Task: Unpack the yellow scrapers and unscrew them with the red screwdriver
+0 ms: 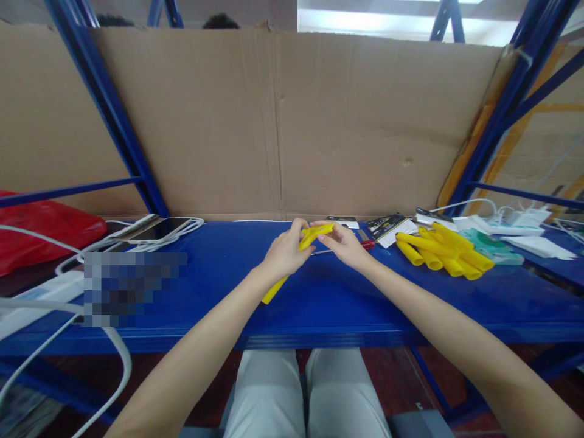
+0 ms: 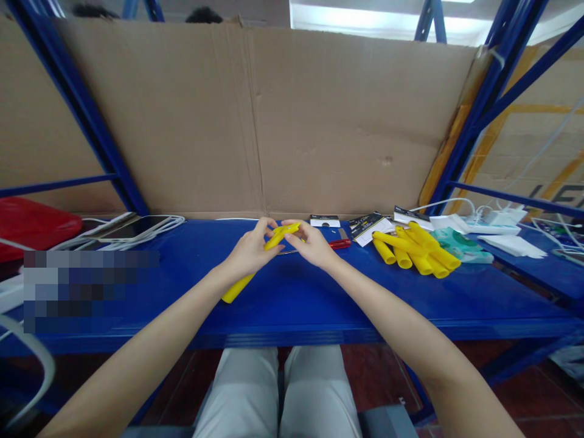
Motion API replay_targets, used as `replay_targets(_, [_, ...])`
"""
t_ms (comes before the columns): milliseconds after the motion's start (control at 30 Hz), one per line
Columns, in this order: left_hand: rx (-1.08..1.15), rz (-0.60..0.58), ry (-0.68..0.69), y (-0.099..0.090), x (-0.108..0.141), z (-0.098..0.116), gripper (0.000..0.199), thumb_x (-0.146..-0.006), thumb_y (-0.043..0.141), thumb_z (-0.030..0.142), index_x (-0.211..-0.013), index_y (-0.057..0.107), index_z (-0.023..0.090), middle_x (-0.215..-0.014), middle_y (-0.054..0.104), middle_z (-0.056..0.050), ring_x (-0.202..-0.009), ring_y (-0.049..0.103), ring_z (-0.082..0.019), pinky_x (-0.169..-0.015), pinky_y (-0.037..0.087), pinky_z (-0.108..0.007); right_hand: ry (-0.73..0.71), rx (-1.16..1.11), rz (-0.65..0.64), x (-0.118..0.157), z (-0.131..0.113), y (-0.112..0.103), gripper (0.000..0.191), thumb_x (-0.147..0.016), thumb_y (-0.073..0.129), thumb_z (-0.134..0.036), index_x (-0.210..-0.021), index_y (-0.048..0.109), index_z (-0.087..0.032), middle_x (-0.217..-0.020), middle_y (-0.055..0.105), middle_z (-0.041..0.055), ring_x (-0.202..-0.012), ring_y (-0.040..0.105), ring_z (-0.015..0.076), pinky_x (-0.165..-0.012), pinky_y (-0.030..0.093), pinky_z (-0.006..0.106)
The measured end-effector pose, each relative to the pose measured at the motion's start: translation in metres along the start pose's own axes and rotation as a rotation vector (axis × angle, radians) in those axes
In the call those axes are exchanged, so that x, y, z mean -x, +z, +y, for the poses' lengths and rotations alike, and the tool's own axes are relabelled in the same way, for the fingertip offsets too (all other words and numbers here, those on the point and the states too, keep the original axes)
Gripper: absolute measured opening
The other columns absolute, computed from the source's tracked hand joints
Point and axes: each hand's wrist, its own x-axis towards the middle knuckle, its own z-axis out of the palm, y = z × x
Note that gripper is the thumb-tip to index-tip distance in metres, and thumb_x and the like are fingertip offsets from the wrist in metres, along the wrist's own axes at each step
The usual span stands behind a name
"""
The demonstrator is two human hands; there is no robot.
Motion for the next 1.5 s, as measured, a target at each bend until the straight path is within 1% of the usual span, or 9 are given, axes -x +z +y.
replay_targets(167, [-0.179,-0.021,0.051,0.001,0.003,-0.001,0.033,-0.076,0.059,0.019,-0.104,0.042,0.023,-0.116,0.054,-0.01,-0.101,0.058,-0.025,-0.071,0.043,-0.027,0.008,0.015,0.022,0.0,0.001,-0.001,0.037,-0.079,0.056,-0.035,-0.114,0.056,-0.022,-0.119,0.059,0.0078,-0.105,0.056,0.0191,-0.094,0.041,0.038])
replay_targets(333, [-0.305,0.008,0.05,0.001,0.003,0.001,0.021,-0.082,0.052,0.02,-0.101,0.044,0.021,-0.115,0.053,-0.012,-0.101,0.058,-0.026,-0.071,0.043,-0.027,0.022,-0.082,0.009,0.0,0.001,-0.001,0.041,-0.079,0.056,-0.04,-0.115,0.053,-0.023,-0.118,0.058,0.0083,-0.106,0.056,0.0196,-0.092,0.043,0.037])
replay_targets(533, [-0.103,0.08,0.035,0.003,-0.003,-0.011,0.033,-0.077,0.061,0.023,-0.102,0.039,0.023,-0.105,0.06,-0.009,-0.098,0.06,-0.026,-0.076,0.045,-0.031,-0.002,-0.131,0.016,-0.001,0.007,-0.002,0.033,-0.077,0.058,-0.04,-0.105,0.052,-0.022,-0.107,0.06,0.0073,-0.086,0.062,0.0165,-0.079,0.049,0.033])
replay_targets(633, [-0.161,0.068,0.057,0.003,-0.004,-0.015,0.032,-0.078,0.059,0.022,-0.102,0.037,0.023,-0.106,0.061,-0.008,-0.096,0.062,-0.025,-0.076,0.047,-0.034,-0.067,-0.023,0.064,-0.001,0.014,-0.003,0.024,-0.077,0.059,-0.036,-0.095,0.054,-0.021,-0.099,0.061,0.0053,-0.079,0.061,0.0149,-0.073,0.05,0.031])
replay_targets(767, [-0.294,0.067,0.117,0.002,-0.004,-0.016,0.027,-0.082,0.052,0.019,-0.104,0.037,0.02,-0.107,0.061,-0.011,-0.096,0.063,-0.025,-0.075,0.048,-0.036,-0.165,0.203,0.131,0.0,0.017,-0.003,0.013,-0.078,0.057,-0.028,-0.089,0.056,-0.021,-0.089,0.062,0.0035,-0.075,0.058,0.0144,-0.068,0.049,0.03])
replay_targets(933, [-0.369,0.069,0.16,0.001,-0.003,-0.016,0.024,-0.083,0.049,0.018,-0.103,0.037,0.02,-0.109,0.061,-0.012,-0.096,0.063,-0.025,-0.074,0.049,-0.034,-0.203,0.301,0.172,0.001,0.016,-0.003,0.011,-0.078,0.056,-0.024,-0.088,0.061,-0.021,-0.09,0.064,0.0045,-0.072,0.058,0.0142,-0.068,0.049,0.03])
replay_targets(1200, [-0.368,0.031,0.154,0.002,-0.001,-0.016,0.021,-0.085,0.044,0.015,-0.105,0.04,0.02,-0.108,0.06,-0.012,-0.095,0.062,-0.023,-0.078,0.048,-0.035,-0.061,0.165,0.149,0.001,0.02,0.0,0.012,-0.076,0.057,-0.027,-0.082,0.065,-0.019,-0.094,0.066,0.0066,-0.072,0.061,0.014,-0.069,0.05,0.031])
replay_targets(1367, [-0.38,-0.024,0.131,0.001,0.001,-0.016,0.021,-0.085,0.044,0.014,-0.104,0.041,0.02,-0.11,0.058,-0.012,-0.097,0.061,-0.023,-0.079,0.047,-0.035,0.1,-0.025,0.056,-0.001,0.022,-0.002,0.018,-0.071,0.063,-0.033,-0.081,0.063,-0.018,-0.072,0.063,0.0013,-0.059,0.058,0.0118,-0.061,0.049,0.029])
replay_targets(1500, [-0.375,-0.006,0.142,0.002,-0.001,-0.018,0.02,-0.085,0.044,0.014,-0.103,0.041,0.02,-0.108,0.058,-0.011,-0.096,0.061,-0.022,-0.079,0.047,-0.035,0.081,-0.11,0.0,-0.002,0.021,-0.003,0.019,-0.069,0.066,-0.036,-0.074,0.061,-0.018,-0.085,0.061,0.0026,-0.061,0.058,0.0095,-0.062,0.05,0.028])
